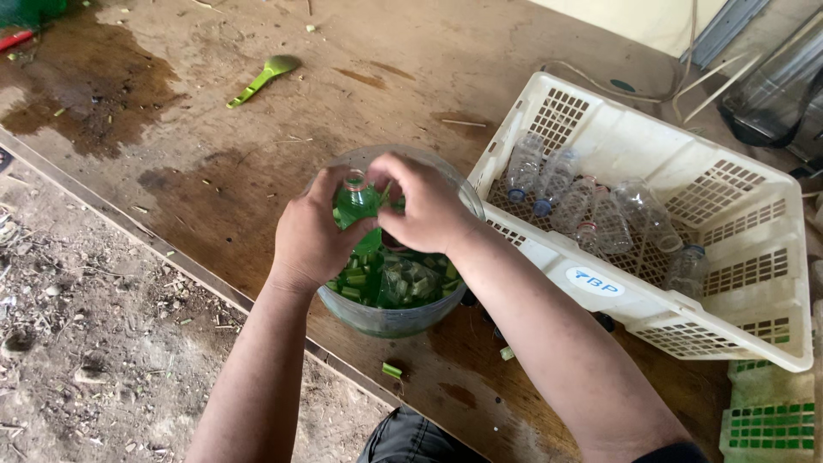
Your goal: The person fills clear plastic bottles with chopped green vegetables and liquid using a funnel. They then screw caps onto the filled bottles and place them into a crate.
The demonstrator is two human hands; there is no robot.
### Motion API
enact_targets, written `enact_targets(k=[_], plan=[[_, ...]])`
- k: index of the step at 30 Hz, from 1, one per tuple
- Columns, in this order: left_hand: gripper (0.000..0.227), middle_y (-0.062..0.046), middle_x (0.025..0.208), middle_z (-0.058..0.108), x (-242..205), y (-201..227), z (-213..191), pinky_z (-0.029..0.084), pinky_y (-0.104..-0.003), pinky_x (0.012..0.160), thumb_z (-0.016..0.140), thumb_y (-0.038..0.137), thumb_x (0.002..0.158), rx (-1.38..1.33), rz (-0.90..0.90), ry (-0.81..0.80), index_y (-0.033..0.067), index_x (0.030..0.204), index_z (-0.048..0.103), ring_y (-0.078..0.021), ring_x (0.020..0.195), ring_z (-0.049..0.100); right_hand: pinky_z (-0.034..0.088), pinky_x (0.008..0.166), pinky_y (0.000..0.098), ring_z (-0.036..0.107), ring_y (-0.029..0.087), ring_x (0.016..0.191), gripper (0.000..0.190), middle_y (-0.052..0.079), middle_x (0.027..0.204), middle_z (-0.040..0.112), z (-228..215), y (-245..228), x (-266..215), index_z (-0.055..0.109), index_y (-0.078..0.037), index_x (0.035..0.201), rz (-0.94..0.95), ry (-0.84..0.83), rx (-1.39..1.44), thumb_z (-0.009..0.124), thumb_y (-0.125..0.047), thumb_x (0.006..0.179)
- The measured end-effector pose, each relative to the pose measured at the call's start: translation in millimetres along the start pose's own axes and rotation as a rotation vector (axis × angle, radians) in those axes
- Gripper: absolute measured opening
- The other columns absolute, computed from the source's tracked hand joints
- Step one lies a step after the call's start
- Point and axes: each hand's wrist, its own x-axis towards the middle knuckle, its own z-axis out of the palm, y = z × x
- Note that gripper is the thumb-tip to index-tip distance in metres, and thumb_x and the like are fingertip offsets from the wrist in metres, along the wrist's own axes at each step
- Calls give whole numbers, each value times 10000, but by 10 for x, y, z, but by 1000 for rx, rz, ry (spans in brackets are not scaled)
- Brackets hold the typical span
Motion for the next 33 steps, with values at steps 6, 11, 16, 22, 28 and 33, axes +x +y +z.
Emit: enact_targets(k=[6, 11, 16, 22, 28, 33], plan=[[651, -118, 1082, 765, -10, 14, 5, 579, -444, 811, 897, 289, 752, -7, -32, -34, 132, 1299, 581, -349, 980, 746, 589, 814, 321, 694, 149, 901, 347, 39, 1038, 706, 40, 99, -26, 605, -84, 1160, -64, 46, 46, 744, -41, 845], [627, -124, 1067, 764, 3, -18, -39, 596, -394, 813, 927, 250, 746, -89, 115, 15, 101, 1271, 618, -302, 970, 764, 593, 831, 285, 636, 104, 881, 291, -16, 1051, 647, -301, 99, -11, 585, -123, 1226, -112, 198, 109, 711, -39, 978], [588, -108, 1116, 764, -28, -53, -50, 594, -334, 865, 927, 153, 810, -228, 162, 36, 65, 1311, 633, -210, 1000, 753, 496, 827, 265, 610, 84, 911, 298, -31, 1069, 655, -753, -61, -616, 589, -123, 1189, -9, 318, 138, 762, -46, 959], [488, -99, 1214, 664, -66, 87, 4, 589, -300, 979, 862, 1, 962, -582, 242, 23, 18, 1346, 561, -171, 1089, 665, 463, 765, 243, 615, 67, 896, 293, -44, 1036, 652, -1148, -88, -1437, 588, -122, 1159, 178, 406, 75, 785, -71, 948], [441, -69, 1250, 635, -138, 497, 137, 571, -284, 1023, 857, -3, 1030, -815, 305, 35, 39, 1342, 549, -134, 1124, 664, 517, 642, 261, 615, 87, 808, 301, -9, 954, 653, -1273, -26, -2242, 605, -97, 1114, 330, 480, -103, 807, -113, 891], [486, -54, 1281, 660, -357, 890, 302, 633, -305, 983, 855, 110, 941, -887, 289, -81, 100, 1330, 563, -151, 1119, 719, 522, 612, 333, 635, 185, 689, 273, 42, 869, 679, -1267, 141, -2948, 658, -101, 1044, 712, 413, -186, 799, -218, 842]])
